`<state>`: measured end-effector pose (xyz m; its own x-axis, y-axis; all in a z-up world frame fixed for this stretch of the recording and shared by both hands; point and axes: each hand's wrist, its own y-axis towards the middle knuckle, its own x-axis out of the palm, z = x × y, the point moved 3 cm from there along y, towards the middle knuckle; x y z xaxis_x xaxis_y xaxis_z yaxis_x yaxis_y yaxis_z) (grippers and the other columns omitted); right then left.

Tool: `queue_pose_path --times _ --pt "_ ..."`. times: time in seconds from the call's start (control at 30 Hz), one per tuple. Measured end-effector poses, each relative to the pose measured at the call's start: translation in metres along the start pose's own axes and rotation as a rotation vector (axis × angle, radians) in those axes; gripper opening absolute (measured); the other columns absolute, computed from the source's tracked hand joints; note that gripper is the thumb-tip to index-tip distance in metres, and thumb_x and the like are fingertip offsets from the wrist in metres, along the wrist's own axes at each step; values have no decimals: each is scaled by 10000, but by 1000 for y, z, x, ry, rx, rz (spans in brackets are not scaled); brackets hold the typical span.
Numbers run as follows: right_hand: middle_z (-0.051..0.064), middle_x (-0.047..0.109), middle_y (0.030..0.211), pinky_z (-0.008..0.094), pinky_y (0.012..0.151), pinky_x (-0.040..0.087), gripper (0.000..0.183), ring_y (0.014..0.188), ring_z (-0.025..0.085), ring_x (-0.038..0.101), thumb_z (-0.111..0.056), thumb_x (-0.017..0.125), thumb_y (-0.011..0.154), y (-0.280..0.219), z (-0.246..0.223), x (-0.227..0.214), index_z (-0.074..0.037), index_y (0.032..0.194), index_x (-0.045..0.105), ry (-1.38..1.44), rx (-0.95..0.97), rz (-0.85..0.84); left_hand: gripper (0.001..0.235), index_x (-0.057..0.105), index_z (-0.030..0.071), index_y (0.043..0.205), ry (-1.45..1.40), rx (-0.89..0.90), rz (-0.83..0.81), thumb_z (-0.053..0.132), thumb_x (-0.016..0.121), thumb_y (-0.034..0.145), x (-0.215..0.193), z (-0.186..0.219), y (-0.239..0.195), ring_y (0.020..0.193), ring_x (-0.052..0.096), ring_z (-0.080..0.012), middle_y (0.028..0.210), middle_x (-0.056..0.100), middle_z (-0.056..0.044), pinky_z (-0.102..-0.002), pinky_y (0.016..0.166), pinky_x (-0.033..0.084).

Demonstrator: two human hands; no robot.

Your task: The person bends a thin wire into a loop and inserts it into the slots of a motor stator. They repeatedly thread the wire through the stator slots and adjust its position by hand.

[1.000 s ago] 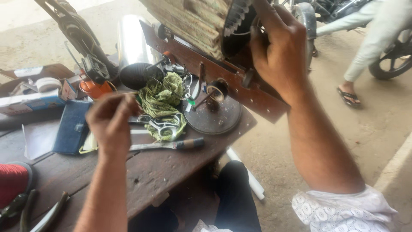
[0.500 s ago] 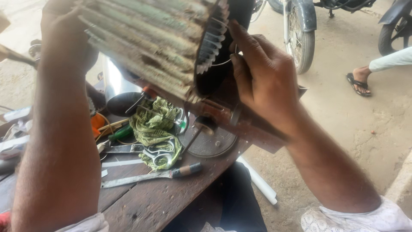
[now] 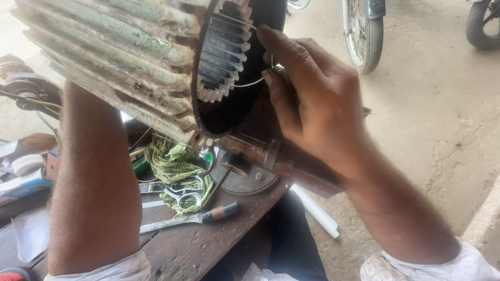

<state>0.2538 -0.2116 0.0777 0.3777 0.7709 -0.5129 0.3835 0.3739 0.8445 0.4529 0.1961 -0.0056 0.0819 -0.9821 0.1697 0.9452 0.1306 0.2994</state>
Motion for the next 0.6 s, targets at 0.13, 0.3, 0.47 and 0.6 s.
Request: queue_pose_path --times 0.13,0.3,0.47,0.6 --pt "140 718 1091 262 750 637 341 932 217 757 -29 695 1121 2 -2 1 -26 1426 541 -26 -31 21 162 682 -40 1177 1 9 -2 53 605 1068 0 3 3 914 744 -199 1046 735 -122 -305 814 639" --pt "148 717 1094 257 756 640 335 928 214 753 -15 676 1106 -2 -3 1 -5 1416 550 -61 -39 11 167 680 -38 1180 -5 12 -15 59 602 1069 7 1 4 919 744 -199 1050 735 -122 -306 817 639" --pt "153 736 1113 252 747 647 330 909 203 759 -33 706 1132 -3 -6 3 2 1431 570 -75 -4 -17 171 679 -36 1183 4 10 -26 65 599 1070 9 1 6 924 744 -199 1055 734 -122 -307 820 639" --pt "164 724 1120 265 761 642 334 914 217 755 -13 687 1091 -4 -12 0 10 1404 572 -86 -3 4 175 678 -35 1186 15 -1 -39 69 597 1071 11 1 12 928 743 -199 1059 734 -122 -308 822 639"
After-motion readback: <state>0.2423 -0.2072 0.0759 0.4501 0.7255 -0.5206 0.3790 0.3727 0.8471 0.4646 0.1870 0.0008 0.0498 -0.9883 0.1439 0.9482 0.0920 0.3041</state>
